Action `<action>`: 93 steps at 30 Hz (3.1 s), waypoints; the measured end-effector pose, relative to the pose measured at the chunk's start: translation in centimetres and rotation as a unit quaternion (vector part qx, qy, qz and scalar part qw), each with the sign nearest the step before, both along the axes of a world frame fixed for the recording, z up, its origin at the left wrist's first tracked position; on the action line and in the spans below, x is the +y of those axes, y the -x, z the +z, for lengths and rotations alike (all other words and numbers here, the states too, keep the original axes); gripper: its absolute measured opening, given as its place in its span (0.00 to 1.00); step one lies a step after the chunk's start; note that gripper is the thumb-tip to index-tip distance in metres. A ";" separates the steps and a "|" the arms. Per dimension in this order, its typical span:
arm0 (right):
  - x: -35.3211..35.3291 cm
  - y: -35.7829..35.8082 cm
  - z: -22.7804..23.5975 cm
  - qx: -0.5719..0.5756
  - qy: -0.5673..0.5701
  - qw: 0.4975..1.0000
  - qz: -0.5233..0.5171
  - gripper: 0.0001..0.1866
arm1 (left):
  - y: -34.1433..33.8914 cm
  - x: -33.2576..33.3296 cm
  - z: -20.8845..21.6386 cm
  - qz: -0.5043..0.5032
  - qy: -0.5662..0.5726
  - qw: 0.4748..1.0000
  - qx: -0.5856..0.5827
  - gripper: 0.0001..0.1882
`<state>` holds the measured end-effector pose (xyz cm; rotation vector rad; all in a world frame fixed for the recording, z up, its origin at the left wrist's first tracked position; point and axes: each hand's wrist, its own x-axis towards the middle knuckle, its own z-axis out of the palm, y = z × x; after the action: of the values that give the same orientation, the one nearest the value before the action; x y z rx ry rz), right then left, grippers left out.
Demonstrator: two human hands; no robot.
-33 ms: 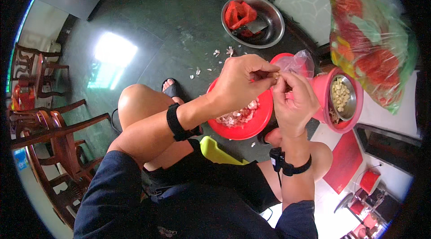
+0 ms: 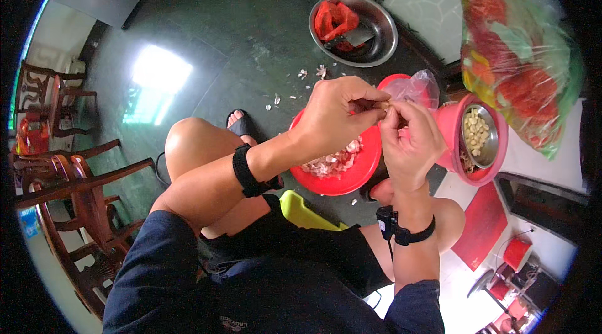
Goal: The person is peeling garlic cloves and placing them into a small plastic bag.
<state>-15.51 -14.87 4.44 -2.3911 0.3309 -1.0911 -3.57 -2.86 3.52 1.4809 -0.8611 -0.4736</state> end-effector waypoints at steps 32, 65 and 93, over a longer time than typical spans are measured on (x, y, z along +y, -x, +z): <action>-0.5 0.8 1.1 0.013 -0.137 0.989 0.049 0.07 | 0.0 -0.3 -0.2 -0.029 0.030 0.997 0.068 0.16; -0.3 0.3 -0.3 0.010 -0.113 0.993 0.036 0.08 | -0.2 0.0 -0.3 0.014 0.019 0.999 -0.031 0.11; 0.6 0.3 -1.5 -0.018 -0.317 0.948 0.009 0.03 | -0.5 -0.4 -0.1 0.028 0.047 0.981 -0.188 0.19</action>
<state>-15.79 -14.29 2.97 -1.7946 0.5500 -0.8518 -3.12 -3.29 3.43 1.5267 -1.1178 -0.1088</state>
